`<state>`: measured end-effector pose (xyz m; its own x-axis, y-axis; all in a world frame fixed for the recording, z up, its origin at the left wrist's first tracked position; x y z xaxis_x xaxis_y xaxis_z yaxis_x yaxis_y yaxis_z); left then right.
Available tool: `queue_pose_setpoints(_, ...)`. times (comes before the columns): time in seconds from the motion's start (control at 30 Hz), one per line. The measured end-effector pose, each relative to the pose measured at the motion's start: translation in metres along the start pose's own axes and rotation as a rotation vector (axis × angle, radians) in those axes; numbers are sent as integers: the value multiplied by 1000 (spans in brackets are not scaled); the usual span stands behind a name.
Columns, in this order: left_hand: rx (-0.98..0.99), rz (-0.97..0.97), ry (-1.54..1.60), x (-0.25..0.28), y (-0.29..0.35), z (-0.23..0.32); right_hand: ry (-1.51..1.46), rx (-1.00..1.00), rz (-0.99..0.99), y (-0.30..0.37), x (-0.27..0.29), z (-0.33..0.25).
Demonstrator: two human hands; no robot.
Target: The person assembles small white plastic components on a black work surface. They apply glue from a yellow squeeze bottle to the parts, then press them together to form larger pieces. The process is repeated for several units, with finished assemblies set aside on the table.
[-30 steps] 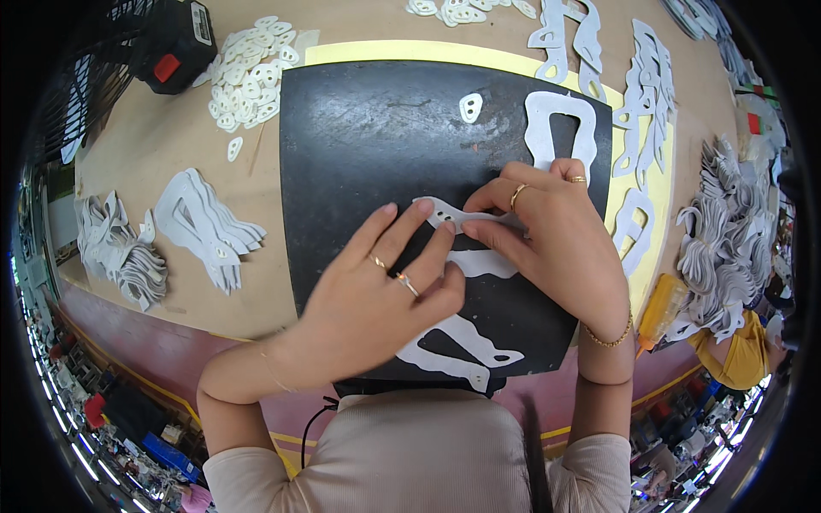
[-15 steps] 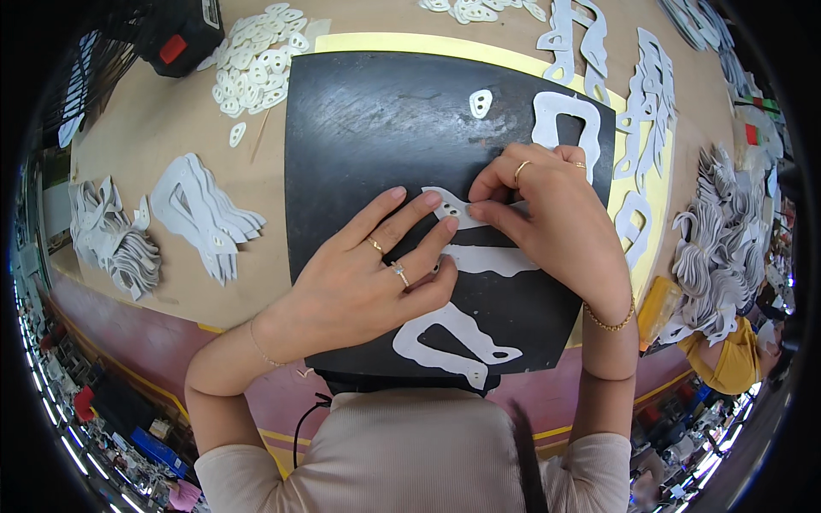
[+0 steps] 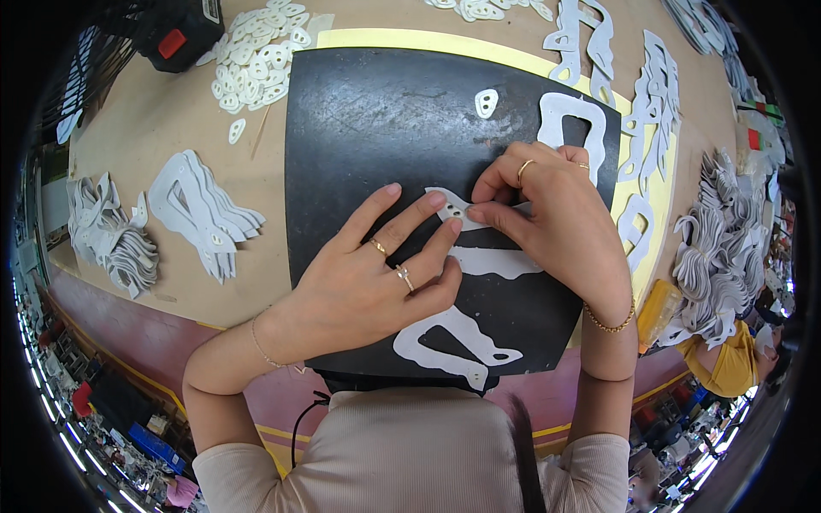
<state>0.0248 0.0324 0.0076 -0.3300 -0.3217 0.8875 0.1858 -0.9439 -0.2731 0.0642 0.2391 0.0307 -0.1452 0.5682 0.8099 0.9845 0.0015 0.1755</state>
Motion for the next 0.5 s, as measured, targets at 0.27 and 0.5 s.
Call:
queue_pose_setpoints(0.27, 16, -1, -9, -2, -2, 3, 57, 11, -22, -3, 0, 0)
queue_pose_setpoints(0.5, 42, -38, 56, 0, -2, 3, 66, 92, 9, -7, 1, 5)
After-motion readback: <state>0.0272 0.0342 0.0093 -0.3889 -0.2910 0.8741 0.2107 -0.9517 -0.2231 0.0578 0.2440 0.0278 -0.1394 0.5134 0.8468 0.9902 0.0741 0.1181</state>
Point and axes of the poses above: each hand's wrist, its own y-axis away from the middle knuckle, its own x-axis out of the back of the hand, z = x × y, the point moved 2 cm from there along -y, towards the middle knuckle, and after that the axes turned 5 degrees about y, right-handed, at the moved point
